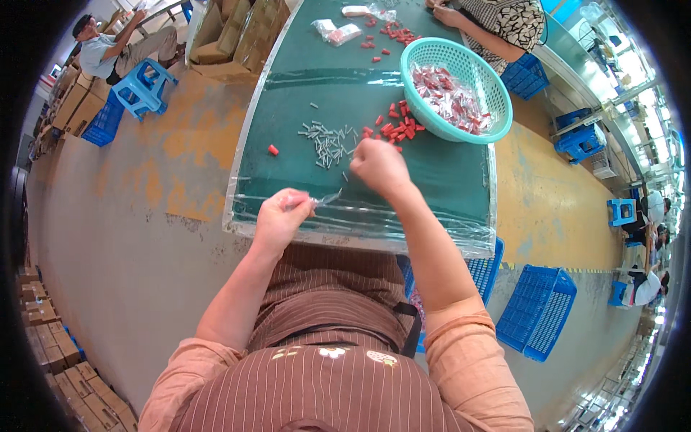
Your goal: The person packages items by hand, picking up a small plastic bag, placing a red plastic cap and a metal screw inside, and then sealing the bag. This process is repeated, handling one cap and one screw at a time from the work surface.
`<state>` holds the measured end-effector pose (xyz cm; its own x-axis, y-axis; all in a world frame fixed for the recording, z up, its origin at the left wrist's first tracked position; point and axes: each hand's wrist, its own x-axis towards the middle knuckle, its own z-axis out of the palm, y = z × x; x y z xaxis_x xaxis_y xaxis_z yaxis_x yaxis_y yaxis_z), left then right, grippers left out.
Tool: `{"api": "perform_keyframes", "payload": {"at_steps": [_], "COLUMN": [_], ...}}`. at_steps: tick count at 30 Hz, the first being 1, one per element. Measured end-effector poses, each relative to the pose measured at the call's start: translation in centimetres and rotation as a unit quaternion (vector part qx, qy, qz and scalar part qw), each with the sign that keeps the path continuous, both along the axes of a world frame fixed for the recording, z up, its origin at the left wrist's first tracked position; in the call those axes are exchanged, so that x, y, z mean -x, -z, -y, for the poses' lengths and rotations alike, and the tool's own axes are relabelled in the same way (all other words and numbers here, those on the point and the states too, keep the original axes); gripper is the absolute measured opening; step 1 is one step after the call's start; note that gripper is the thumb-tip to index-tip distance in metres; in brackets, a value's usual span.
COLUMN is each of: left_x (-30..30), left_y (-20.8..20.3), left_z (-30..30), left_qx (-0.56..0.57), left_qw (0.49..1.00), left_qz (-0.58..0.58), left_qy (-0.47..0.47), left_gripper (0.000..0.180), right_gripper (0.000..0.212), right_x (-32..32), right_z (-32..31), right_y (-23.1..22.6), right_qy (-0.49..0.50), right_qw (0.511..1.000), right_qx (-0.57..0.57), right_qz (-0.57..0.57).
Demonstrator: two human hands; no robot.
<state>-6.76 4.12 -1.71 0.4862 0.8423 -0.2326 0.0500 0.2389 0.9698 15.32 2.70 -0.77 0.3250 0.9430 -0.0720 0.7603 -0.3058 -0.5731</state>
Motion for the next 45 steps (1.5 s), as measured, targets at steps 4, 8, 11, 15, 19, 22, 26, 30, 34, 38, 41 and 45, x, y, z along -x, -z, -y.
{"api": "perform_keyframes", "payload": {"at_steps": [4,8,11,15,19,22,26,30,34,38,41,45], "left_x": [-1.5,-3.0,-3.5,-2.7,-1.3,-0.4,0.5,0.8,0.5,0.1,-0.6,-2.5], "left_y": [-1.6,-0.3,-0.9,-1.5,-2.4,-2.3,-1.8,-1.7,-1.4,-1.1,-1.3,-2.1], "left_z": [-0.6,-0.9,-0.5,-0.7,-0.9,-0.9,-0.9,-0.7,-0.5,-0.2,0.1,0.3], "left_qx": [0.023,0.028,0.032,0.044,0.055,0.051,0.060,0.072,0.054,0.038,0.020,0.039], "left_qw": [0.998,0.997,0.996,0.998,0.998,0.997,0.997,0.995,0.996,0.997,0.994,0.992], "left_qz": [-0.056,-0.058,-0.075,-0.029,-0.028,-0.050,-0.039,-0.058,-0.059,-0.069,-0.103,-0.106], "left_qy": [0.026,0.040,0.043,0.020,-0.020,-0.029,-0.036,-0.040,-0.024,-0.010,0.013,0.050], "left_gripper": [0.009,0.011,0.015,0.020,0.021,0.021,0.021,0.021,0.020,0.016,0.015,0.016], "right_gripper": [0.013,0.010,0.010,0.016,0.017,0.014,0.011,0.012,0.013,0.013,0.013,0.009], "right_x": [-1.6,-1.7,-2.2,-1.3,1.1,2.7,3.3,3.4,3.3,2.6,1.5,2.7], "right_z": [2.2,3.7,4.5,4.9,5.0,5.0,5.3,5.3,4.7,4.4,5.1,5.9], "right_y": [1.4,1.1,1.3,1.1,0.4,0.2,-0.5,-0.4,-0.4,0.0,-0.9,-2.7], "right_qy": [0.081,0.119,0.110,0.040,-0.030,-0.073,-0.128,-0.170,-0.190,-0.166,-0.078,-0.038], "right_qw": [0.949,0.897,0.903,0.974,0.996,0.997,0.985,0.968,0.957,0.970,0.996,0.955], "right_qx": [-0.054,-0.046,-0.053,-0.044,-0.042,0.003,0.038,0.042,0.071,0.056,-0.007,-0.129], "right_qz": [-0.299,-0.424,-0.412,-0.220,-0.069,0.002,0.106,0.178,0.206,0.167,-0.031,-0.263]}}
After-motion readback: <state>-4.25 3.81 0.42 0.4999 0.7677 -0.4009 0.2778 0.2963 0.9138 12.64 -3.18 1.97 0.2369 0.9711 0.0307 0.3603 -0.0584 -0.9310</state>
